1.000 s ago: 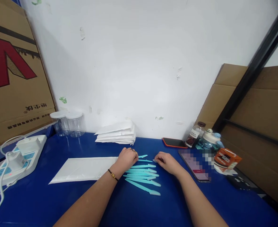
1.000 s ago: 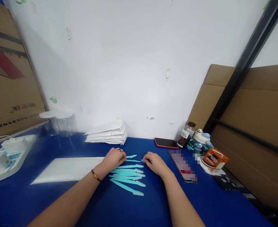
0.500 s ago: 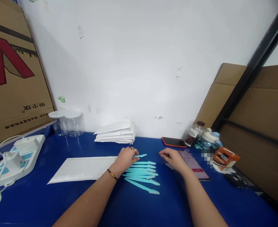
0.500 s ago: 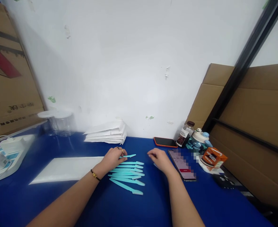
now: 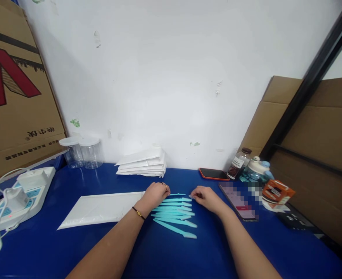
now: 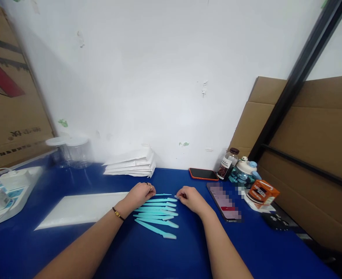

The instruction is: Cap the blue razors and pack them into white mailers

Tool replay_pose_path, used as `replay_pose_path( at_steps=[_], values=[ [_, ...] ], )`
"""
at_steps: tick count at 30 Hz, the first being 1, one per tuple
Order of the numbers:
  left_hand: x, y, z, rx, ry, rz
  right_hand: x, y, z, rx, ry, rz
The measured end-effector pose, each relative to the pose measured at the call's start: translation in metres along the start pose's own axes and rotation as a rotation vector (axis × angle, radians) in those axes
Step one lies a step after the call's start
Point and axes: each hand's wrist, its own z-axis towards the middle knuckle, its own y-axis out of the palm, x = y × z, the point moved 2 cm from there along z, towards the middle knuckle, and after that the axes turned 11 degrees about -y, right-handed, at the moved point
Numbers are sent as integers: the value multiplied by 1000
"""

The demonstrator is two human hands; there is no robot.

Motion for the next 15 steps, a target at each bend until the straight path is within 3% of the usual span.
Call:
replay_pose_path(
  at_steps=[10, 15],
  values=[
    [6, 2, 0, -5, 41, -38, -19, 9, 12, 18, -103, 55],
    [5, 3, 1, 9, 21, -28, -17, 9, 9, 24, -77, 58]
  ],
)
